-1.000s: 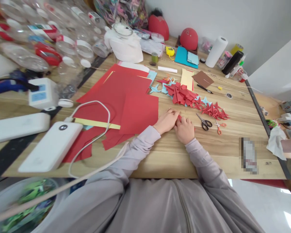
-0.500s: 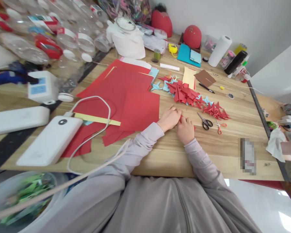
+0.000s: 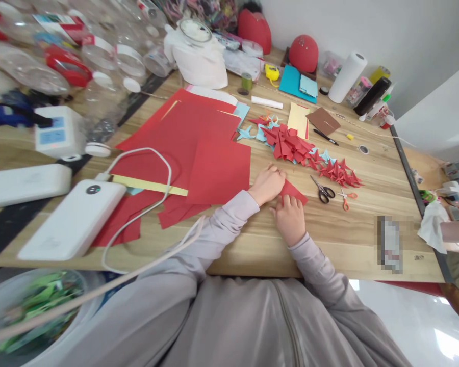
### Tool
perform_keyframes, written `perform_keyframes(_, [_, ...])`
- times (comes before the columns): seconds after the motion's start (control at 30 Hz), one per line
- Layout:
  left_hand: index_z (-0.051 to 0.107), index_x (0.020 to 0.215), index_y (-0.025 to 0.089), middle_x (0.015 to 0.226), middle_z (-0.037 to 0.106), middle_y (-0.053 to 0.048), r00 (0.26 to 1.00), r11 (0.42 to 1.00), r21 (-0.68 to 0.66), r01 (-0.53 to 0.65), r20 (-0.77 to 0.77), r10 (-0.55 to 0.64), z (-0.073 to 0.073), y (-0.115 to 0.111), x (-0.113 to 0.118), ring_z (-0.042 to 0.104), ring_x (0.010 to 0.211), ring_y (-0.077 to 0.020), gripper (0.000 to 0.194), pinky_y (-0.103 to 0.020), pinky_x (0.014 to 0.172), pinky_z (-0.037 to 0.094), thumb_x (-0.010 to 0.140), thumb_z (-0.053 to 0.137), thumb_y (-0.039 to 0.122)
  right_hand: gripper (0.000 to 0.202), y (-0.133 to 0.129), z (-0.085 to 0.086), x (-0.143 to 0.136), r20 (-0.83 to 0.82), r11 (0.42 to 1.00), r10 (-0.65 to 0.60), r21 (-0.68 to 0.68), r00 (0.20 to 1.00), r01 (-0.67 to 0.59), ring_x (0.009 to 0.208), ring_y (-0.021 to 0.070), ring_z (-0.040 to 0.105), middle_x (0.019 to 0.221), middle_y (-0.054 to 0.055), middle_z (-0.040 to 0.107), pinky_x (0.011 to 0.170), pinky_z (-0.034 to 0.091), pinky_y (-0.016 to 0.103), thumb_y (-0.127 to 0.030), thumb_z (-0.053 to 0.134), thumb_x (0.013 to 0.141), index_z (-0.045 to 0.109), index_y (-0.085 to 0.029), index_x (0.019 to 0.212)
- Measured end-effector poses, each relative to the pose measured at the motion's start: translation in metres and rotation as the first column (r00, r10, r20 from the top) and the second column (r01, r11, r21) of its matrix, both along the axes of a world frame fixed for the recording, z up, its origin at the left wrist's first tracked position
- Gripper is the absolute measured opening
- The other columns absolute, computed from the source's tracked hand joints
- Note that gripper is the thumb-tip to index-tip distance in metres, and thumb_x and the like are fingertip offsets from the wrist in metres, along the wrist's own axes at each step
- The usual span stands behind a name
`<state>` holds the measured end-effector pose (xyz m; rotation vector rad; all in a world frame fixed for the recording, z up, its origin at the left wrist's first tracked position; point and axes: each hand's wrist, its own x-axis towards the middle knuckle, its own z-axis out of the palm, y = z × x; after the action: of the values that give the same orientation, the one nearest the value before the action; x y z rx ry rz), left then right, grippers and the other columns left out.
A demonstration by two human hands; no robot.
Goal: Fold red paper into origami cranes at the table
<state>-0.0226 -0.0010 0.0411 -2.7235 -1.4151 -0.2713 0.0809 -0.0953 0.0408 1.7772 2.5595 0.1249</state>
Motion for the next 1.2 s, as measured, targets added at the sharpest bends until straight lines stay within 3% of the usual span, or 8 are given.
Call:
perform_keyframes(0.2, [0.059,0.098,0.003,0.083,0.064,-0.016,1.0,1.0,-0.002,-0.016,0.013,0.016,0.004,-0.003,0.001,0.056,0.09,-0.0244,0.029,-0.038,0.09,0.035,0.081,0.035,0.007,0.03,-0.021,0.004,0.0,-0.016,1.0,-0.008,-0.018,1.0,0.007,0.091,0.027,0.046,0.093,0.014,0.054,0.078,0.038,0.041,-0.035,0.049,0.087,0.066,-0.01,0.094])
perform_keyframes(0.37, [0.058,0.103,0.005,0.086,0.065,-0.015,0.999,0.999,-0.035,-0.023,0.046,0.024,0.004,-0.004,0.001,0.055,0.093,-0.0241,0.032,-0.038,0.088,0.036,0.082,0.034,0.008,0.03,-0.035,0.004,0.004,-0.043,1.0,0.004,-0.012,0.999,-0.004,0.091,0.0262,0.046,0.092,0.014,0.055,0.081,0.039,0.041,-0.035,0.048,0.088,0.067,-0.011,0.091])
perform_keyframes(0.53, [0.056,0.109,0.005,0.091,0.065,-0.016,0.998,0.999,-0.031,-0.009,0.058,0.011,0.0,-0.006,0.001,0.055,0.097,-0.0251,0.034,-0.039,0.089,0.037,0.082,0.035,0.007,0.032,-0.042,0.001,0.005,-0.067,1.0,-0.012,0.004,0.998,0.012,0.094,0.0267,0.047,0.096,0.015,0.057,0.085,0.039,0.043,-0.036,0.049,0.087,0.067,-0.011,0.096])
perform_keyframes(0.77, [0.05,0.123,0.004,0.133,0.046,-0.022,0.999,0.998,0.042,-0.038,0.001,0.038,-0.014,-0.041,0.004,0.04,0.126,-0.0281,0.041,-0.044,0.104,0.03,0.086,0.034,0.014,0.033,-0.039,-0.004,0.003,-0.133,0.999,-0.025,0.042,0.991,0.03,0.115,0.0303,0.042,0.124,0.017,0.054,0.101,0.029,0.051,-0.036,0.049,0.087,0.066,-0.011,0.101])
perform_keyframes(0.97, [0.06,0.111,0.002,0.121,0.057,-0.021,0.998,1.0,0.006,0.008,-0.062,-0.007,-0.013,-0.075,0.007,0.051,0.117,-0.0269,0.036,-0.042,0.104,0.034,0.083,0.037,0.007,0.038,-0.04,-0.006,0.001,-0.118,1.0,0.021,0.021,0.993,-0.019,0.115,0.0305,0.045,0.129,0.021,0.051,0.101,0.03,0.049,-0.021,0.051,0.085,0.057,-0.007,0.12])
perform_keyframes(1.2, [0.053,0.117,-0.007,0.126,0.051,-0.027,0.998,0.999,-0.047,-0.024,-0.054,0.021,-0.012,-0.073,0.012,0.044,0.125,-0.028,0.04,-0.041,0.107,0.031,0.084,0.035,0.008,0.036,-0.043,-0.007,0.002,-0.134,1.0,0.019,0.024,0.991,-0.016,0.116,0.0315,0.045,0.125,0.022,0.054,0.1,0.032,0.049,-0.019,0.05,0.084,0.059,-0.007,0.118])
